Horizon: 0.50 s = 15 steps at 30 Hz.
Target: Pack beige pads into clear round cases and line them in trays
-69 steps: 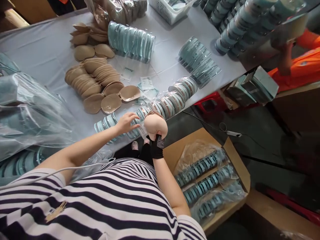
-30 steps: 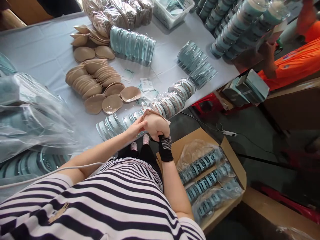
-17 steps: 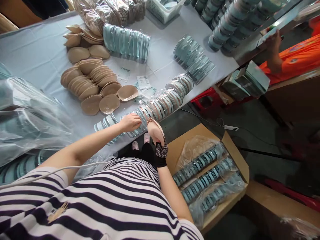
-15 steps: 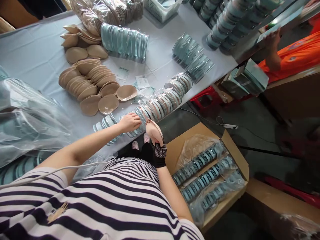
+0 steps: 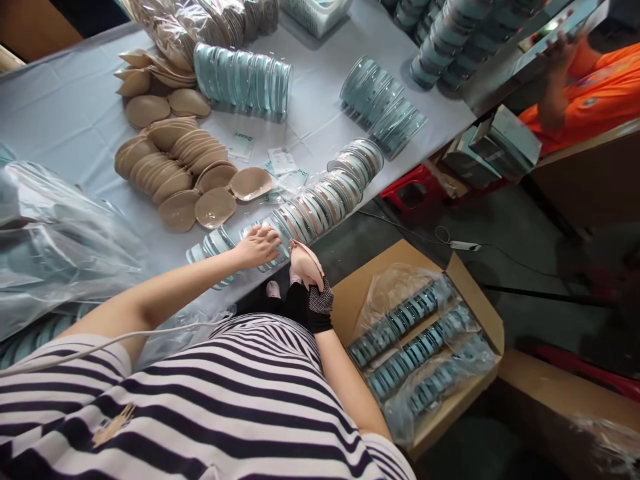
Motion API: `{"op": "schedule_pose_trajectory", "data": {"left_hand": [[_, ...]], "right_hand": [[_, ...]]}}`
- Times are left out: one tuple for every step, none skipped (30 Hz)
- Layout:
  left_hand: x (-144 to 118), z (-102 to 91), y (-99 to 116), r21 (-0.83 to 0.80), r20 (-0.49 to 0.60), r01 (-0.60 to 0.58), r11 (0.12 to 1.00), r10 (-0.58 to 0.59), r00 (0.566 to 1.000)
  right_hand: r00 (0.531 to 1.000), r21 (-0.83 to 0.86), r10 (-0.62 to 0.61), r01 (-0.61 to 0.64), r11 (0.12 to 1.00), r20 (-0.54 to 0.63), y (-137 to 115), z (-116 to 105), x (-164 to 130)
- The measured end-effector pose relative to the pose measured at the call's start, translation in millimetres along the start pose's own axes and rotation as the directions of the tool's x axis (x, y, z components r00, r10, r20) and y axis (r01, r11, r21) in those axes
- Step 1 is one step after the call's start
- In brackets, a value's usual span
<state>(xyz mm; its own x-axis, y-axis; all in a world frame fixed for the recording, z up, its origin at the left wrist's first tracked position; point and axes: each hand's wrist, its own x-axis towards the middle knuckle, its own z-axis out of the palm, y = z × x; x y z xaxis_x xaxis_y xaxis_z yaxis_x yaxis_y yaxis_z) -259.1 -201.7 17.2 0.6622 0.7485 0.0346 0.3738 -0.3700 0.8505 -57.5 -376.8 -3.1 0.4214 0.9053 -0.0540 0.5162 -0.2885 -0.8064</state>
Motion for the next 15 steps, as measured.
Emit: {"op": "schedule_pose_trajectory", "data": {"left_hand": [[2.3, 0.8, -2.1, 0.062, 0.008, -0.02, 0.998, 0.02, 1.0], [5.4, 1.2, -4.1, 0.11, 0.031, -0.032, 0.993, 0.028, 0.999], [9.0, 1.1, -5.8, 0.151, 0.065, -0.037, 0.988, 0.027, 0.998], [12.8, 0.6, -7.1, 0.193, 0.108, -0.042, 0.98, 0.021, 0.994], [16.3, -0.4, -8.1, 0.239, 0.155, -0.052, 0.97, 0.015, 0.988], [19.2, -1.6, -8.8, 0.287, 0.197, -0.073, 0.955, 0.016, 0.98], [21.2, -2.7, -9.2, 0.332, 0.232, -0.105, 0.937, 0.027, 0.972], [22.2, -3.5, -9.4, 0.368, 0.256, -0.142, 0.919, 0.047, 0.966], [22.2, -3.9, -9.6, 0.389, 0.268, -0.178, 0.904, 0.073, 0.961], [21.4, -3.6, -9.9, 0.396, 0.274, -0.21, 0.894, 0.104, 0.956], [20.0, -2.8, -10.2, 0.393, 0.27, -0.235, 0.889, 0.133, 0.954], [18.4, -1.4, -10.6, 0.385, 0.261, -0.254, 0.887, 0.16, 0.952], [16.7, 0.4, -11.1, 0.373, 0.247, -0.267, 0.888, 0.182, 0.952], [15.2, 2.2, -11.5, 0.363, 0.226, -0.274, 0.891, 0.201, 0.953], [13.9, 3.9, -11.9, 0.356, 0.2, -0.276, 0.893, 0.216, 0.956]], "right_hand": [[0.999, -0.009, 0.025, -0.025, 1.0, -0.026, 2.8, 2.0, -1.7], [0.998, -0.018, 0.043, -0.044, 0.999, -0.044, 4.4, 3.9, -2.7], [0.997, -0.025, 0.053, -0.055, 0.998, -0.051, 5.0, 5.8, -3.2], [0.997, -0.028, 0.058, -0.06, 0.998, -0.057, 4.7, 7.7, -3.2], [0.996, -0.034, 0.063, -0.065, 0.997, -0.056, 4.0, 9.8, -3.0], [0.996, -0.049, 0.073, -0.075, 0.996, -0.044, 3.1, 12.0, -2.6], [0.995, -0.077, 0.095, -0.096, 0.992, -0.018, 2.3, 14.3, -2.2], [0.992, -0.118, 0.128, -0.125, 0.985, 0.016, 1.6, 16.7, -1.8], [0.985, -0.165, 0.164, -0.153, 0.974, 0.055, 1.0, 19.0, -1.3], [0.977, -0.211, 0.195, -0.172, 0.962, 0.089, 0.4, 21.1, -0.7], [0.97, -0.249, 0.211, -0.177, 0.952, 0.117, -0.5, 23.0, 0.4], [0.968, -0.273, 0.204, -0.16, 0.949, 0.143, -1.8, 24.6, 2.1], [0.969, -0.288, 0.176, -0.121, 0.95, 0.173, -3.6, 25.8, 4.7], [0.967, -0.304, 0.131, -0.06, 0.951, 0.22, -6.1, 26.7, 8.2], [0.956, -0.32, 0.084, 0.011, 0.947, 0.281, -9.2, 27.3, 12.7]]}}
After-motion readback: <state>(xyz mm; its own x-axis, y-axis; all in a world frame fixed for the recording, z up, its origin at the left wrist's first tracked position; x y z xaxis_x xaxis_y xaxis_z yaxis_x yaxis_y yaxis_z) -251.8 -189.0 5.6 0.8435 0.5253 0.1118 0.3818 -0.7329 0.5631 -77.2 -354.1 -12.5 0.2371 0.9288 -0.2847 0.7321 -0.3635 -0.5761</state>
